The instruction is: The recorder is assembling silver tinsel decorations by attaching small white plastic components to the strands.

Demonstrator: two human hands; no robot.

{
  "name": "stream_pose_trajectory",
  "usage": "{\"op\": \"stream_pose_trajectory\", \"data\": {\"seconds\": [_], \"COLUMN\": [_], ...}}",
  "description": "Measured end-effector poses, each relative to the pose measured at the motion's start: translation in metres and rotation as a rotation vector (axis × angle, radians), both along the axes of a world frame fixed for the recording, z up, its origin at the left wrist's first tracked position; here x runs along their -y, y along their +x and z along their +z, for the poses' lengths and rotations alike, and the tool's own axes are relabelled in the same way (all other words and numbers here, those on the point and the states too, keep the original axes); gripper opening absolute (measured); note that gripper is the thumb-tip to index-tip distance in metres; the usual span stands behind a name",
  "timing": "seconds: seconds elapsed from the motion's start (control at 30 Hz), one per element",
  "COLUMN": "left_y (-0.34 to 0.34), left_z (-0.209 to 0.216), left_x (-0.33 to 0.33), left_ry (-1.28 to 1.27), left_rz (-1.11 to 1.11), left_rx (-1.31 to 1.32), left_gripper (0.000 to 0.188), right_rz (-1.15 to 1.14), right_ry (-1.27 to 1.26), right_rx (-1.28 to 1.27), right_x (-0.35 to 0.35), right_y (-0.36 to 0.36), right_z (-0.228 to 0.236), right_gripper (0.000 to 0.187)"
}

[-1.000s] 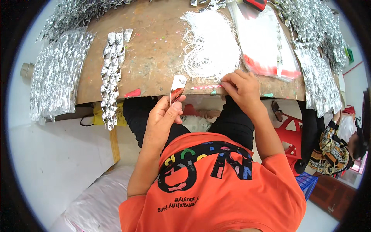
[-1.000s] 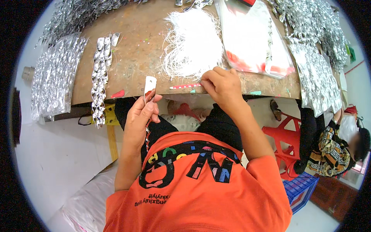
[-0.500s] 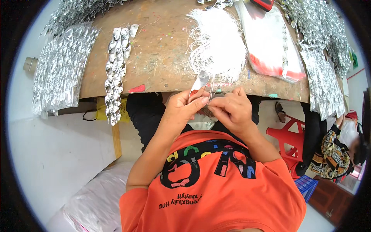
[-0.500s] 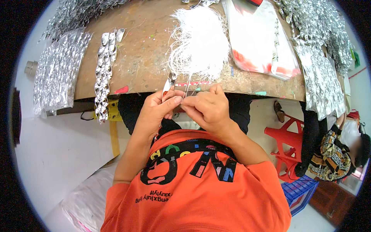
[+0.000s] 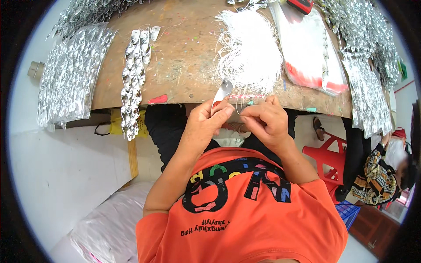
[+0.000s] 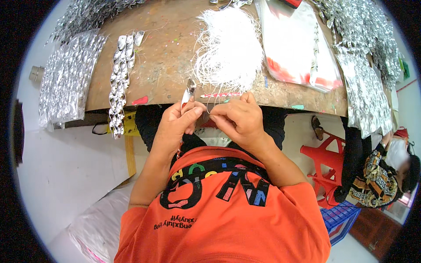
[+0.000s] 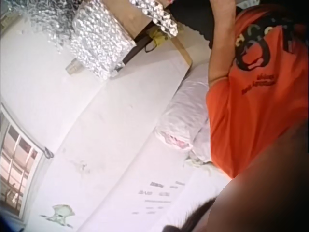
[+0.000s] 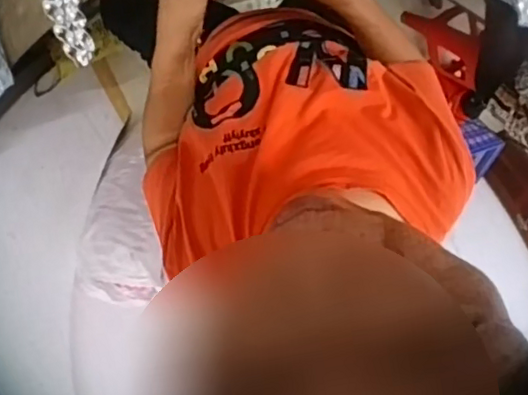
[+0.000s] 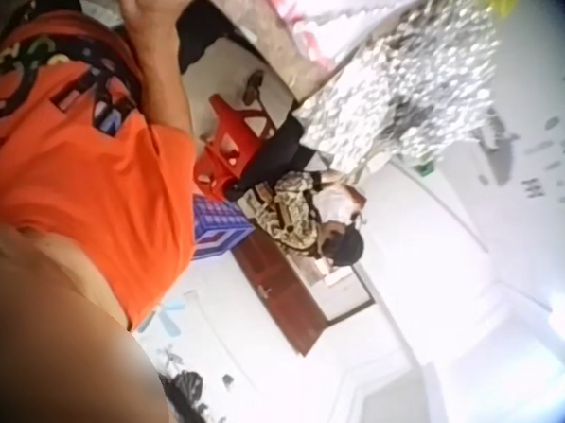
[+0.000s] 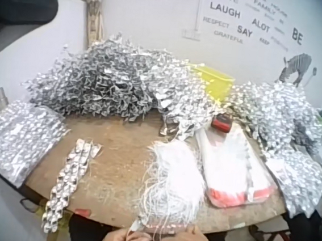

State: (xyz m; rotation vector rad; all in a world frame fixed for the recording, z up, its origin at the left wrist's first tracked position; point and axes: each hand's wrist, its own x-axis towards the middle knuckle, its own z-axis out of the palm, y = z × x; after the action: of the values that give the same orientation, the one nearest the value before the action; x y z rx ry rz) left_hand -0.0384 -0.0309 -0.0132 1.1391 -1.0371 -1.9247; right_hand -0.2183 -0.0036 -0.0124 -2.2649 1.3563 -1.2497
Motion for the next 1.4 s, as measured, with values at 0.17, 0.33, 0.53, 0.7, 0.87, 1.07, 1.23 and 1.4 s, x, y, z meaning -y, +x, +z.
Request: {"op": "stream_pose_trajectory", "data": {"seconds": [0.17,0.33,0.53,0.7,0.87,1.07,1.23,1.4], "left_y": [-0.003,0.003,0.015,0.013,0.020,0.014,0.010,0.008], "left_z": [0.000,0.005,0.014,0.022,0.023,0.015,0.012,0.011], "left_x": [-0.003,-0.001,0.002,-0.003,-0.001,-0.007,-0.010,-0.012], "left_ry": [-0.031,-0.023,-0.015,-0.074,-0.118,-0.182,-0.229,-0.223], "left_rz": [-0.036,0.039,0.054,-0.016,-0.021,-0.048,-0.083,-0.063], "left_rx": [0.025,-0.009,-0.004,0.075,0.084,-0.080,-0.064,-0.121], "left_gripper": [0.015,0.013,0.014,0.013,0.016,0.031,0.040,0.035], "right_rz": [-0.027,-0.121,-0.156,0.178,0.250,0.034,0.023,-0.023], "right_ry": [-0.026,0.077,0.189,0.164,0.128,0.239,0.299,0.403], "right_rx": [-0.095,-0.149,0.221,0.150,-0.078,0.165,0.313,0.327], "right_x": [-0.002,0.003,0.008,0.016,0.019,0.007,0.003,0.001], "right_y": [0.002,-0.009,-0.015,0.010,0.008,0.002,0.000,-0.002], "right_z": [-0.003,-0.001,0.019,0.020,0.022,0.032,0.040,0.037], "right_gripper": [0.012,0.012,0.020,0.025,0.011,0.004,0.002,0.001]}}
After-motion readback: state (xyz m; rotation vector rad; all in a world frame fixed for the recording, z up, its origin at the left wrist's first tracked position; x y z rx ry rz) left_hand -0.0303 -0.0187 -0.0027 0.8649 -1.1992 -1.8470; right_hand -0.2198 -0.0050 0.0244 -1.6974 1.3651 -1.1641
